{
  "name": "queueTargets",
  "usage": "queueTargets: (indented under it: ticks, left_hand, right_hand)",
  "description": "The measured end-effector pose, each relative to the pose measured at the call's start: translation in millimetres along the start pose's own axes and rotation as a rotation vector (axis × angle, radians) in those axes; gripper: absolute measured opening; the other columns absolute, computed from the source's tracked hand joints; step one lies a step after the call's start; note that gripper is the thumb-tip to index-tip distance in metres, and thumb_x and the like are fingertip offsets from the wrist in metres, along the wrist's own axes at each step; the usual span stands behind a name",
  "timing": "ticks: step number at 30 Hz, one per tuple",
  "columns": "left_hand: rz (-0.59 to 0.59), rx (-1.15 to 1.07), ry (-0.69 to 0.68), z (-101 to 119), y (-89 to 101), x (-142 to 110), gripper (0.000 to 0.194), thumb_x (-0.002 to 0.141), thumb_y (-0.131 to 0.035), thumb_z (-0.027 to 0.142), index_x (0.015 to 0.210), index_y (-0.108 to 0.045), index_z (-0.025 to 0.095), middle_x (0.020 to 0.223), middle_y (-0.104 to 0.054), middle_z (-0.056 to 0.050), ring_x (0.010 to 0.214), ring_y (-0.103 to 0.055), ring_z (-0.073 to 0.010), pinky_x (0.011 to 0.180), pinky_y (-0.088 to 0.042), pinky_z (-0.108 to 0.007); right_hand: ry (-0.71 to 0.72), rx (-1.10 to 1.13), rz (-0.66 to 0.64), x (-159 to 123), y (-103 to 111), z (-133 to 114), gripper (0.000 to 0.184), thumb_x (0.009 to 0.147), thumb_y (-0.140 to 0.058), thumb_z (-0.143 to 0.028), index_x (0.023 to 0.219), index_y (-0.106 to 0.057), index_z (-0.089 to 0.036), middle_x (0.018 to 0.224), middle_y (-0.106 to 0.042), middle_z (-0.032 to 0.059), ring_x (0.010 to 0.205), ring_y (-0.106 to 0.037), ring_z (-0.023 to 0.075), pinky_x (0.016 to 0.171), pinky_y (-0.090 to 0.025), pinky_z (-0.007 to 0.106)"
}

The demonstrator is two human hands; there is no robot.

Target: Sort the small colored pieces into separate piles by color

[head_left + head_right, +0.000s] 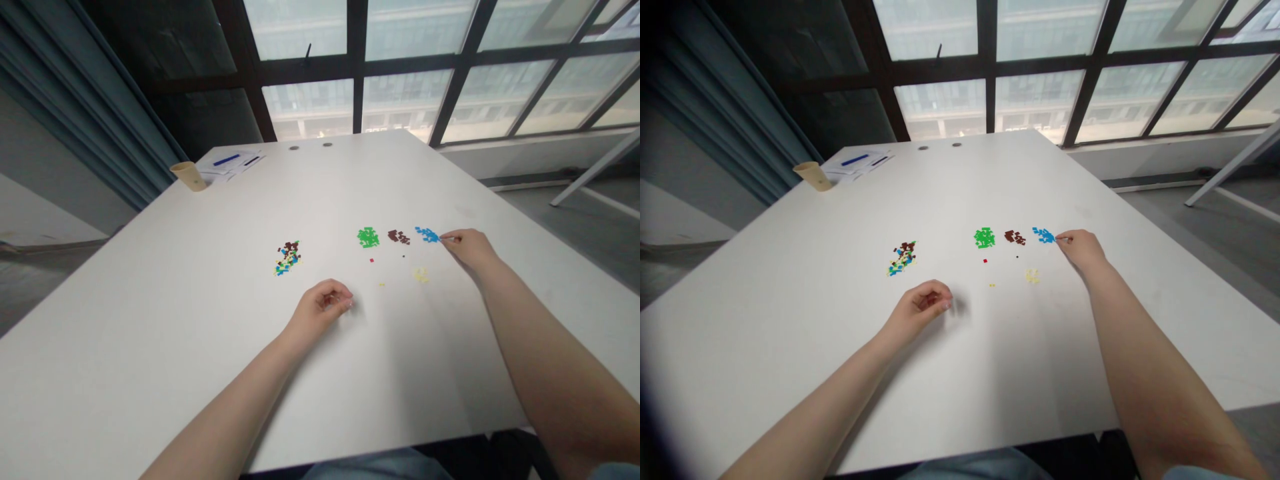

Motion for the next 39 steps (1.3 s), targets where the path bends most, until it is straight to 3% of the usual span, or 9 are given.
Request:
queueTargets:
  ticks: [6, 9, 11, 14, 17, 20, 25, 31, 39]
  left_hand:
    - [0.01, 0.016, 0.002, -1, -1.3, 1, 0.019, 0.07, -0.062, 0.032, 0.074, -0.058, 0.015, 0.069, -0.057, -0.003, 0.065, -0.052, -0.0119, 0.063, -0.04, -0.024]
    - [0.07, 0.05, -0.014, 0, 8.4, 6, 0.019, 0.07, -0.061, 0.033, 0.074, -0.059, 0.015, 0.069, -0.058, -0.002, 0.065, -0.052, -0.0117, 0.062, -0.04, -0.024]
    - [0.193, 0.075, -0.045, 0, 25.7, 10, 0.019, 0.072, -0.059, 0.034, 0.076, -0.059, 0.016, 0.072, -0.059, -0.002, 0.067, -0.053, -0.0119, 0.062, -0.04, -0.023]
    - [0.481, 0.152, -0.105, 0, 65.3, 16, 0.02, 0.076, -0.053, 0.035, 0.082, -0.06, 0.018, 0.079, -0.06, -0.003, 0.07, -0.055, -0.0131, 0.063, -0.041, -0.024]
    - [0.692, 0.482, -0.138, -3, 100.5, 17, 0.02, 0.079, -0.048, 0.03, 0.088, -0.062, 0.019, 0.087, -0.061, -0.005, 0.076, -0.054, -0.0158, 0.069, -0.041, -0.028]
    - [0.658, 0.827, -0.085, -13, 111.4, 19, 0.022, 0.078, -0.046, 0.021, 0.09, -0.065, 0.02, 0.091, -0.059, -0.008, 0.082, -0.052, -0.0195, 0.076, -0.038, -0.034]
    - [0.464, 1.132, -0.002, -26, 92.5, 25, 0.025, 0.078, -0.049, 0.023, 0.096, -0.065, 0.029, 0.108, -0.055, -0.008, 0.103, -0.042, -0.028, 0.079, -0.03, -0.043]
    - [0.369, 1.254, -0.058, -28, 80.9, 27, 0.022, 0.079, -0.05, 0.023, 0.093, -0.064, 0.032, 0.113, -0.054, -0.005, 0.108, -0.038, -0.0263, 0.082, -0.025, -0.045]
    - [0.347, 1.146, -0.09, -27, 75.0, 29, 0.016, 0.075, -0.05, 0.015, 0.08, -0.063, 0.024, 0.102, -0.058, -0.005, 0.102, -0.043, -0.0242, 0.08, -0.031, -0.04]
  right_hand:
    - [-0.013, 0.003, 0.041, 2, -11, 0, 0.03, 0.073, -0.05, -0.03, 0.093, -0.07, -0.019, 0.081, -0.068, 0.0084, 0.071, -0.056, 0.0206, 0.06, -0.038, 0.029]
    - [-0.016, 0.014, 0.071, 1, -8, -3, 0.03, 0.074, -0.05, -0.028, 0.094, -0.07, -0.017, 0.085, -0.068, 0.0095, 0.075, -0.057, 0.0218, 0.063, -0.039, 0.03]
    - [-0.013, 0.026, 0.11, -2, 1, -9, 0.031, 0.075, -0.048, -0.027, 0.094, -0.069, -0.014, 0.083, -0.067, 0.0107, 0.073, -0.057, 0.0216, 0.063, -0.039, 0.03]
    - [0.021, 0.057, 0.179, -13, 18, -34, 0.033, 0.077, -0.044, -0.029, 0.093, -0.068, -0.013, 0.07, -0.064, 0.0096, 0.062, -0.054, 0.0191, 0.057, -0.037, 0.029]
    - [0.128, 0.107, 0.178, -40, 27, -79, 0.027, 0.077, -0.046, -0.03, 0.089, -0.067, -0.017, 0.061, -0.06, 0.0041, 0.054, -0.05, 0.0152, 0.054, -0.035, 0.026]
    - [0.452, 0.22, 0.058, -87, 22, -133, 0.022, 0.079, -0.043, -0.025, 0.082, -0.063, -0.018, 0.069, -0.063, 0.0035, 0.059, -0.054, 0.0145, 0.059, -0.038, 0.026]
    - [0.81, 0.217, -0.185, -151, 1, -182, 0.017, 0.078, -0.043, -0.017, 0.074, -0.059, -0.02, 0.07, -0.064, 0.0022, 0.064, -0.056, 0.0139, 0.064, -0.039, 0.025]
    - [0.846, 0.178, -0.254, -147, -4, -178, 0.017, 0.078, -0.043, -0.015, 0.073, -0.059, -0.019, 0.068, -0.063, 0.002, 0.064, -0.055, 0.0131, 0.064, -0.038, 0.025]
    - [0.834, 0.162, -0.273, -144, -3, -177, 0.019, 0.08, -0.042, -0.016, 0.077, -0.06, -0.018, 0.07, -0.063, 0.0026, 0.066, -0.055, 0.0131, 0.066, -0.036, 0.025]
Point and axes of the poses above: each hand's wrist, its own x-axis towards the middle knuckle, its own y-axis out of the back of the hand, z = x × y, the point moved 2 cm from there along x, towards the middle knuckle
